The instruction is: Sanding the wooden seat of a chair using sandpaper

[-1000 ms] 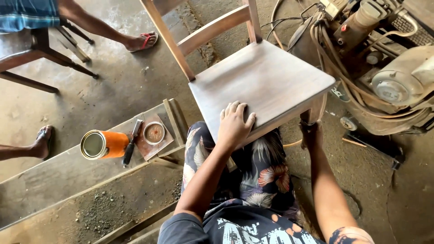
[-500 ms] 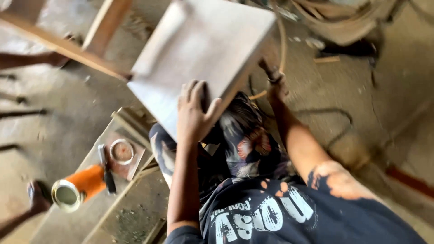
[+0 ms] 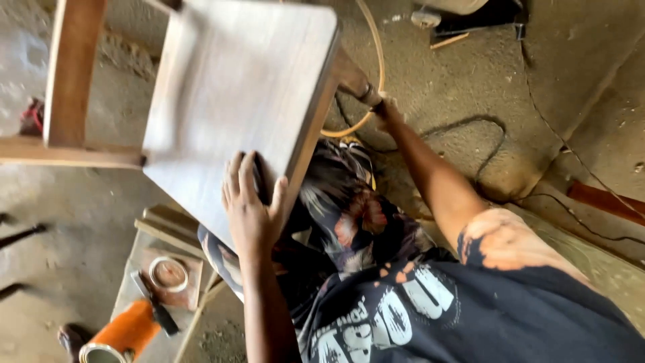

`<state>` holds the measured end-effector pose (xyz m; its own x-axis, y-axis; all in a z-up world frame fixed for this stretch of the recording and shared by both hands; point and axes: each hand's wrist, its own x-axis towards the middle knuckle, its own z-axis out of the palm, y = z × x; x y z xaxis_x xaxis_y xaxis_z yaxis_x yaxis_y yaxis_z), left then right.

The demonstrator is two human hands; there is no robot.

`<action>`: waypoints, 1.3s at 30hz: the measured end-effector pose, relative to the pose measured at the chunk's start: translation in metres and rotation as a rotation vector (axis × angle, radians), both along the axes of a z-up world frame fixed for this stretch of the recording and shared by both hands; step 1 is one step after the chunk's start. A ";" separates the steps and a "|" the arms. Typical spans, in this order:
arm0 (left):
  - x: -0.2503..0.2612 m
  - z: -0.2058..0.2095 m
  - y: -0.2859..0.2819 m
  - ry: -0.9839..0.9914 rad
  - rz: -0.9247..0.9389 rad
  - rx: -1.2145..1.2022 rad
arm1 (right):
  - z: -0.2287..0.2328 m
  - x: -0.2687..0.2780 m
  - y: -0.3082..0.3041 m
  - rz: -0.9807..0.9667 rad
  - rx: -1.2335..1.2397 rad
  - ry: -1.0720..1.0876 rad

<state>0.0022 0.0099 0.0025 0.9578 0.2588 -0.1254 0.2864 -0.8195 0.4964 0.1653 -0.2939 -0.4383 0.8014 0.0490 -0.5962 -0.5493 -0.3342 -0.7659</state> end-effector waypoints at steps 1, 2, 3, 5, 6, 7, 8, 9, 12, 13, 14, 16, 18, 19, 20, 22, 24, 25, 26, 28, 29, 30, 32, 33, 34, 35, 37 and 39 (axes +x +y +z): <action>-0.001 -0.003 -0.003 0.008 0.014 0.003 | 0.013 0.009 0.005 0.527 -0.640 -0.097; -0.001 -0.002 -0.003 0.027 0.010 -0.007 | 0.013 -0.010 0.006 0.530 -0.645 -0.075; -0.002 -0.002 -0.002 0.017 0.015 -0.018 | 0.013 -0.029 0.008 0.435 -0.618 -0.122; -0.003 -0.004 -0.001 0.002 0.010 -0.032 | 0.014 -0.046 0.017 0.328 -0.596 -0.169; -0.003 -0.005 -0.001 0.001 0.019 -0.029 | 0.015 -0.044 0.027 0.169 -0.549 -0.274; -0.003 -0.006 -0.001 0.001 0.029 -0.027 | 0.015 -0.041 0.036 0.010 -0.498 -0.377; -0.003 -0.006 0.001 0.002 0.016 -0.025 | 0.032 -0.036 0.049 -0.002 -0.499 -0.373; -0.002 -0.007 0.002 -0.002 0.016 -0.020 | 0.048 -0.030 0.061 -0.031 -0.445 -0.402; 0.000 0.000 -0.002 -0.013 0.004 -0.019 | 0.099 -0.032 0.084 -0.076 -0.317 -0.452; 0.001 0.004 -0.003 -0.037 -0.008 -0.016 | 0.117 -0.034 0.092 -0.100 -0.237 -0.488; 0.000 0.004 -0.004 -0.037 -0.016 -0.016 | 0.110 -0.033 0.088 -0.108 -0.238 -0.487; 0.002 0.005 -0.005 -0.044 -0.008 -0.031 | 0.097 -0.028 0.078 -0.180 -0.323 -0.273; 0.003 0.004 -0.003 -0.046 -0.018 -0.028 | 0.075 -0.025 0.079 -0.195 -0.305 -0.256; 0.001 0.004 -0.004 -0.042 -0.016 -0.024 | 0.063 -0.026 0.079 -0.196 -0.286 -0.234; 0.002 0.004 -0.004 -0.040 -0.018 -0.027 | 0.088 -0.031 0.079 -0.198 -0.289 -0.232; 0.001 0.006 -0.004 -0.037 -0.010 -0.030 | 0.140 -0.043 0.086 -0.020 -0.266 -0.442; -0.001 0.004 -0.003 -0.030 -0.009 -0.028 | 0.161 -0.019 0.081 -0.103 -0.315 -0.158; 0.001 0.003 -0.002 -0.030 -0.011 -0.030 | 0.171 -0.004 0.079 -0.184 -0.361 0.122; 0.001 0.004 -0.002 -0.033 -0.017 -0.028 | 0.141 -0.007 0.076 -0.191 -0.358 0.120; 0.000 0.004 -0.005 -0.024 -0.001 -0.031 | 0.077 -0.019 0.068 -0.228 -0.226 0.034; 0.004 0.004 -0.003 -0.016 -0.005 -0.035 | 0.083 -0.023 0.074 -0.232 -0.231 0.042; 0.004 0.005 -0.004 -0.041 -0.013 -0.039 | 0.089 -0.029 0.077 -0.190 -0.216 -0.084; 0.003 0.007 -0.004 -0.070 -0.017 -0.042 | 0.087 -0.032 0.075 -0.142 -0.196 -0.212; 0.002 0.007 -0.005 -0.057 -0.014 -0.050 | 0.078 -0.029 0.070 -0.189 -0.253 -0.005; 0.004 0.007 -0.003 -0.051 -0.020 -0.056 | 0.069 -0.021 0.067 -0.242 -0.305 0.198; 0.008 0.007 -0.002 -0.060 -0.023 -0.053 | 0.088 -0.011 0.076 -0.246 -0.299 0.189; 0.004 0.011 -0.005 -0.021 0.000 -0.042 | 0.125 -0.014 0.086 -0.117 -0.460 -0.273; 0.001 0.010 -0.005 -0.020 0.000 -0.045 | 0.146 -0.034 0.093 -0.027 -0.404 -0.374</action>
<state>0.0029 0.0051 0.0130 0.9601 0.2535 -0.1183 0.2765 -0.7960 0.5384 0.1317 -0.2010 -0.2922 0.9599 -0.1485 -0.2377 -0.2770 -0.6312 -0.7244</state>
